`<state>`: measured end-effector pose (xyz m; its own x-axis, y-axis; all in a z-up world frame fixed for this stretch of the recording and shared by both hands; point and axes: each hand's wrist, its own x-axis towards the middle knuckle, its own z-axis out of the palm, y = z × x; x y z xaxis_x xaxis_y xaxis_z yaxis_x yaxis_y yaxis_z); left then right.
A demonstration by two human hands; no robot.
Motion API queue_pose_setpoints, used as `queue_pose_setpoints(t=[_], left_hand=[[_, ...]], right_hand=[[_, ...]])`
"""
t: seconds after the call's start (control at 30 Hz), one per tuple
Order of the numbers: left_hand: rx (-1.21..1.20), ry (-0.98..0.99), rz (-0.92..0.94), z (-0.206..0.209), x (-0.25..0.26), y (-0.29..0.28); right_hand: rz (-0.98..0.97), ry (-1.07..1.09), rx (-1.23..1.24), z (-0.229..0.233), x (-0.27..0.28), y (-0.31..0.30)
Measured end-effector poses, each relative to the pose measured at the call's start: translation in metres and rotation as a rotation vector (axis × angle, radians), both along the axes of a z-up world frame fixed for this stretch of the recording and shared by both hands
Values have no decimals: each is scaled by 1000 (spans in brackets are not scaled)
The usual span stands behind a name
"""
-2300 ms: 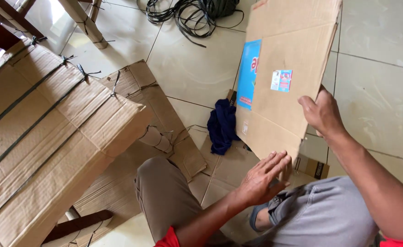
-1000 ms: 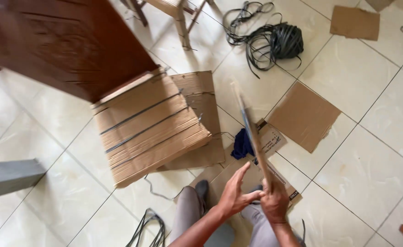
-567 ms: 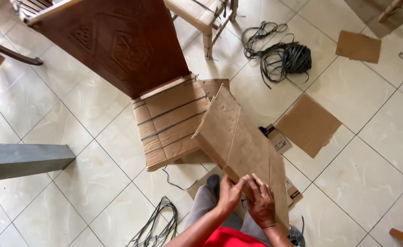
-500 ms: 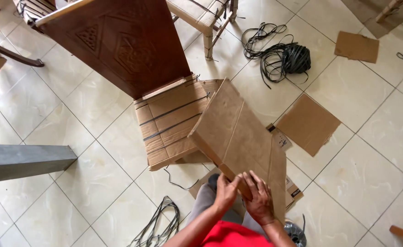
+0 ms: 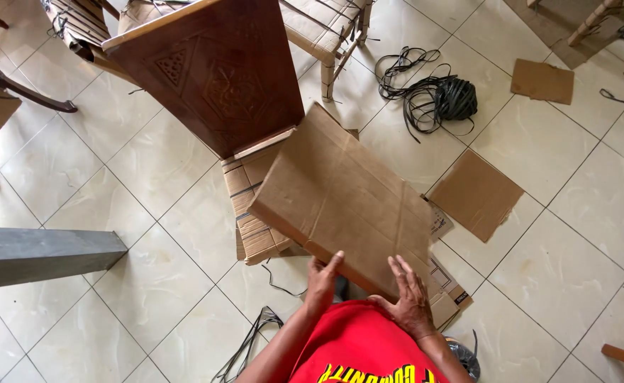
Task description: Wrapping wooden chairs with cardboard and plastic straps for protection
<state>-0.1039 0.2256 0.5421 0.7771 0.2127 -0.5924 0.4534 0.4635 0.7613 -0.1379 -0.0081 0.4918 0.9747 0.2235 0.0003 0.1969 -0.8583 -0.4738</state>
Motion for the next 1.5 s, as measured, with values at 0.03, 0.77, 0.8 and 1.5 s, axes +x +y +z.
queue_pose_setpoints(t=[0.03, 0.77, 0.8, 1.5], left_hand=[[-2, 1, 4, -7, -1, 5], [80, -239, 286, -19, 31, -20], [51, -258, 304, -28, 29, -21], [359, -230, 431, -49, 69, 76]], right_hand=[[4, 1, -2, 0, 0, -3], [-152, 111, 829, 127, 216, -28], [-208, 75, 865, 139, 226, -31], [-145, 354, 1058, 89, 347, -55]])
